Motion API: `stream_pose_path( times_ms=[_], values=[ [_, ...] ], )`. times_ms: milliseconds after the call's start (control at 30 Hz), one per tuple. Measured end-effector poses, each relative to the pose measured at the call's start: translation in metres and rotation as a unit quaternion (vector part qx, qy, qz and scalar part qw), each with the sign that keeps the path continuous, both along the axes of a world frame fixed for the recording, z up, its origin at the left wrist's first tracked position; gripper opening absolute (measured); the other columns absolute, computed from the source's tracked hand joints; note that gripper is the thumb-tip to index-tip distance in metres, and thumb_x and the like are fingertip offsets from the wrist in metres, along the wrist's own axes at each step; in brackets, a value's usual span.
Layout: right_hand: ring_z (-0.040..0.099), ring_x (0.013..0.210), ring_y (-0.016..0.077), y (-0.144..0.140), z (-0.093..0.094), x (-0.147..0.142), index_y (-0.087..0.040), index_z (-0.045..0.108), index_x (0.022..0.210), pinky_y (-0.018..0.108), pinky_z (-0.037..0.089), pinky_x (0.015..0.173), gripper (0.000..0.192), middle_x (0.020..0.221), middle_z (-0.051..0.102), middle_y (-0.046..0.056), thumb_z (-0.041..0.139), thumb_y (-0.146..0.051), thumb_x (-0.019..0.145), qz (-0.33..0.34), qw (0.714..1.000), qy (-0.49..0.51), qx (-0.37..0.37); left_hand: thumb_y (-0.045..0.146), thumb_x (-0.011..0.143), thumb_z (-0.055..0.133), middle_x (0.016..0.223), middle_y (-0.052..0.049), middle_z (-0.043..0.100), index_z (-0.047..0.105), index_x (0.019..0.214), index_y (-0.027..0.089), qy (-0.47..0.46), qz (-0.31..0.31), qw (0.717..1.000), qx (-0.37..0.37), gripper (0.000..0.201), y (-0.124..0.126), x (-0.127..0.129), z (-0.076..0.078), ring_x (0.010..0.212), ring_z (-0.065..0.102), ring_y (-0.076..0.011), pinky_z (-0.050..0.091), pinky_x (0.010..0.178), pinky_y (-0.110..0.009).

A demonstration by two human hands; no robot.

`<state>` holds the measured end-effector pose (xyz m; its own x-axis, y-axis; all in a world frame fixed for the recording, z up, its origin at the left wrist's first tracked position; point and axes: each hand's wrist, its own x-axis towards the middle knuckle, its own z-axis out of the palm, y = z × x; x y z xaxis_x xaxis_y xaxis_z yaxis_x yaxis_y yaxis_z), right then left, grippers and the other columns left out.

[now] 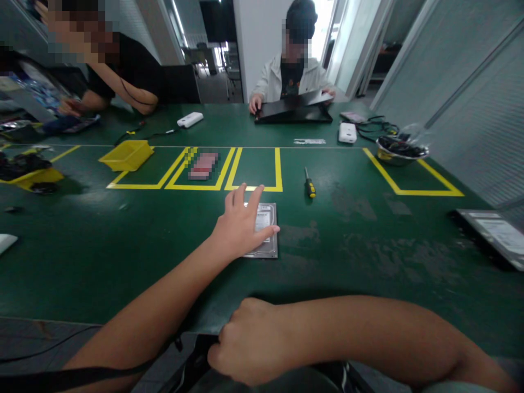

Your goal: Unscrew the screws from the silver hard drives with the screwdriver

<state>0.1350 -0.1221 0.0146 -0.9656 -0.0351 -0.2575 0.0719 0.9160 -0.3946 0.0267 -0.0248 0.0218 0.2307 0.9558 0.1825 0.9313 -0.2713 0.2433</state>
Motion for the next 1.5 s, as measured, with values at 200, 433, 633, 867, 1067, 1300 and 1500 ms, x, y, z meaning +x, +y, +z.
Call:
stream_pose_path(
  times_ms=[200, 433, 633, 867, 1067, 1300, 1500],
  values=[
    [0.073, 0.072, 0.0230, -0.001, -0.009, 0.001, -0.019, 0.066, 0.092, 0.032, 0.029, 0.038, 0.011, 0.082, 0.075, 0.004, 0.056, -0.021, 0.088, -0.011, 1.000, 0.017, 0.000, 0.078, 0.076, 0.057, 0.164, -0.019, 0.005, 0.011, 0.158, 0.033, 0.067, 0.008, 0.996, -0.052, 0.105, 0.004, 0.019, 0.002, 0.145, 0.013, -0.0526, 0.046, 0.094, -0.067],
    [0.072, 0.072, 0.0225, 0.000, -0.010, 0.001, -0.019, 0.066, 0.089, 0.032, 0.030, 0.039, 0.008, 0.079, 0.074, 0.004, 0.058, -0.021, 0.086, -0.008, 1.000, 0.019, -0.001, 0.087, 0.071, 0.051, 0.165, -0.014, 0.008, 0.014, 0.158, 0.033, 0.078, -0.004, 0.995, -0.069, 0.109, 0.008, 0.029, -0.004, 0.145, 0.009, -0.0541, 0.045, 0.095, -0.068],
    [0.071, 0.071, 0.0229, 0.000, -0.013, 0.001, -0.019, 0.067, 0.092, 0.032, 0.026, 0.037, 0.011, 0.078, 0.074, 0.004, 0.057, -0.022, 0.086, -0.007, 1.000, 0.026, -0.011, 0.075, 0.075, 0.059, 0.163, -0.017, 0.014, 0.025, 0.155, 0.028, 0.100, -0.002, 0.991, -0.084, 0.099, 0.012, 0.035, -0.006, 0.143, 0.018, -0.0529, 0.045, 0.095, -0.069],
    [0.071, 0.070, 0.0220, 0.001, -0.008, 0.000, -0.019, 0.067, 0.093, 0.032, 0.028, 0.037, 0.012, 0.080, 0.074, 0.004, 0.057, -0.020, 0.087, -0.006, 1.000, 0.003, -0.013, 0.068, 0.074, 0.063, 0.161, -0.023, 0.016, 0.023, 0.156, 0.021, 0.111, 0.014, 0.990, -0.087, 0.103, 0.013, 0.038, -0.003, 0.140, 0.025, -0.0511, 0.047, 0.095, -0.064],
    [0.071, 0.070, 0.0220, 0.003, -0.009, 0.001, -0.018, 0.067, 0.092, 0.032, 0.028, 0.038, 0.012, 0.077, 0.073, 0.005, 0.056, -0.020, 0.087, 0.005, 1.000, 0.012, -0.009, 0.064, 0.074, 0.063, 0.157, -0.025, 0.025, 0.018, 0.157, 0.021, 0.112, 0.018, 0.990, -0.085, 0.103, 0.014, 0.039, -0.004, 0.135, 0.034, -0.0497, 0.048, 0.092, -0.062],
    [0.070, 0.069, 0.0207, 0.002, -0.003, 0.003, -0.018, 0.067, 0.092, 0.033, 0.031, 0.039, 0.015, 0.080, 0.074, 0.005, 0.053, -0.017, 0.089, 0.005, 1.000, 0.012, 0.002, 0.061, 0.076, 0.060, 0.158, -0.023, 0.025, 0.017, 0.158, 0.021, 0.108, 0.006, 0.990, -0.094, 0.100, 0.017, 0.037, -0.006, 0.141, 0.027, -0.0491, 0.046, 0.096, -0.064],
    [0.070, 0.068, 0.0213, 0.002, -0.008, 0.003, -0.017, 0.067, 0.091, 0.033, 0.032, 0.039, 0.015, 0.077, 0.073, 0.003, 0.052, -0.016, 0.089, 0.006, 0.999, 0.044, 0.001, 0.056, 0.078, 0.056, 0.150, -0.024, 0.038, 0.019, 0.157, 0.017, 0.107, 0.002, 0.988, -0.107, 0.096, 0.017, 0.035, -0.007, 0.139, 0.029, -0.0486, 0.046, 0.091, -0.067]
  ],
)
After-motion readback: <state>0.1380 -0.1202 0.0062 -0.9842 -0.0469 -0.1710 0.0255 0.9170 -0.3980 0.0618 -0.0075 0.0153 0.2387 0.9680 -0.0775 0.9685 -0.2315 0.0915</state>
